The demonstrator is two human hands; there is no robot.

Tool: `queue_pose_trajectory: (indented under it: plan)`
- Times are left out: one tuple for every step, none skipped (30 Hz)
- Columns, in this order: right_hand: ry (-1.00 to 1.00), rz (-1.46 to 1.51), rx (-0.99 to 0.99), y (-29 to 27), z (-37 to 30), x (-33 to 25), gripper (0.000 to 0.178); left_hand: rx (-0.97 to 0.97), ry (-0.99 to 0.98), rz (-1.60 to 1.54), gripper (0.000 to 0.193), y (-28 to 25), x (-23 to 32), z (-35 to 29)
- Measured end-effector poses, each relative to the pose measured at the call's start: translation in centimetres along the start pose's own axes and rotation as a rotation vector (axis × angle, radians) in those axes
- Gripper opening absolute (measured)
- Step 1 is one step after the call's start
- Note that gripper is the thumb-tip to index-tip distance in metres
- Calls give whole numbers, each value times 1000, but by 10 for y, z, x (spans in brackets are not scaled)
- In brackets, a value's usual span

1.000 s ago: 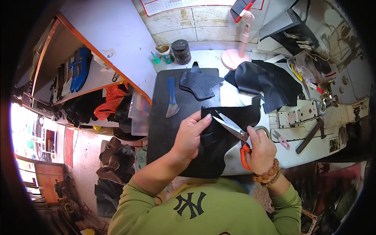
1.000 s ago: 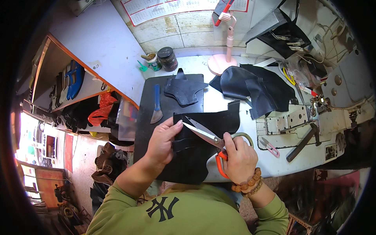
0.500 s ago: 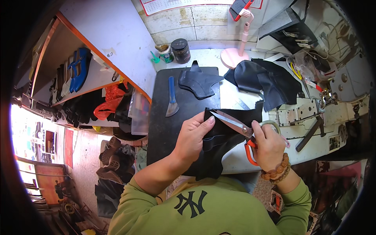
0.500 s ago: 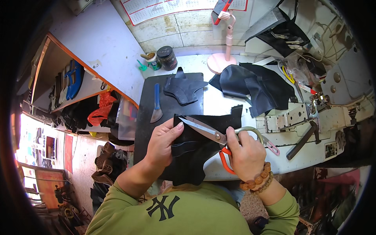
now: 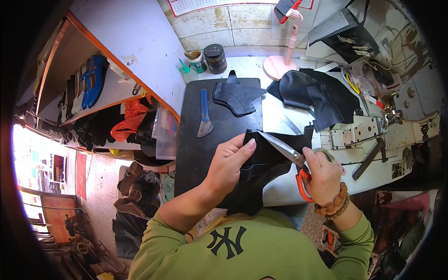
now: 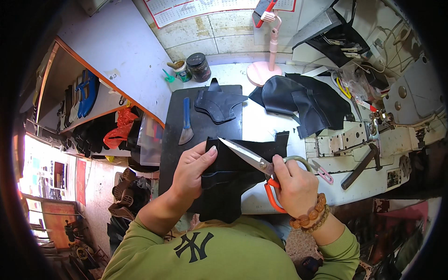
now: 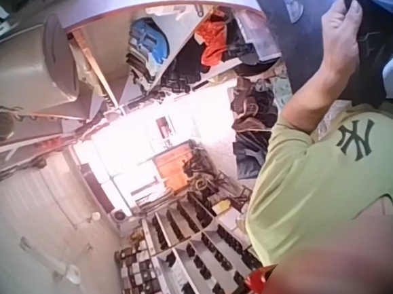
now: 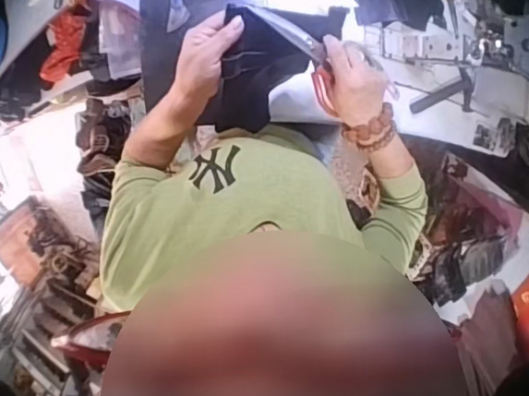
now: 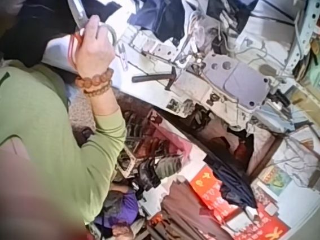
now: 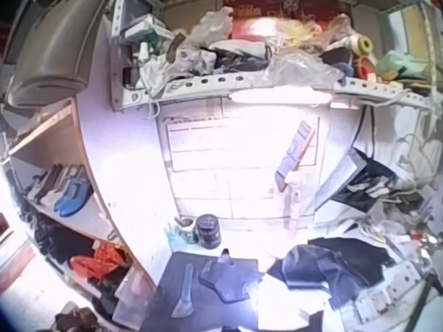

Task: The person uses a curved metal tool to press and shape a black leather piece on a workbench. They repeatedly smooth the edges and surface, then trim the leather with scissors. The person continues to press and shape the leather, occasionally adjusting its position on the bench.

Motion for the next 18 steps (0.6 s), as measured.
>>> queue_pose_trajectory:
  plan:
    - [17,77,-19,0,0,2,50,-9,-3,-18,28,0,0,0]
    - [46,152,-24,-1,0,5,50,-18,-5,-35,28,0,1,0]
    - [82,229,-57,-2,2,10,51,-40,-29,-53,28,1,2,0]
    - [115,266,-35,-7,3,15,51,-61,-53,-71,27,0,3,1]
    - [155,305,-40,-12,6,22,51,-84,-78,-89,27,-1,6,2]
    - [197,343,-44,-18,10,30,51,-137,-124,-89,27,-2,8,3]
    - [180,404,-50,-25,15,35,50,-190,-170,-88,27,-3,12,3]
    - [247,412,-126,-28,17,45,49,-244,-217,-88,27,-3,14,4]
    - [365,547,-231,-23,19,56,49,-248,-279,-170,26,-2,16,0]
    - [493,650,-330,-18,17,66,48,-280,-302,-139,26,-2,17,0]
    - [545,725,-422,-11,13,67,49,-330,-305,-128,25,0,20,1]
    - [566,715,-575,-1,7,64,48,-381,-309,-118,25,5,21,1]
    - [525,837,-679,6,2,53,48,-411,-303,-46,25,7,20,3]
    - [546,898,-778,15,-7,45,47,-433,-296,-43,25,10,20,4]
    - [567,899,-957,26,-18,36,43,-452,-290,-41,26,14,19,4]
    - [500,1037,-973,28,-20,23,40,-470,-284,-38,26,18,18,5]
    - [505,1031,-1001,31,-24,20,40,-437,-298,-14,26,18,15,5]
    - [501,1023,-1036,34,-29,15,40,-404,-312,12,26,17,12,5]
Point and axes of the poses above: each hand's wrist, its own z-axis towards the middle knuckle, its own y-axis out of the palm, x = y × z, the point moved 8 cm from there along z, towards the middle knuckle, and after that the axes turned 12 degrees about y, right-handed, at the moved point
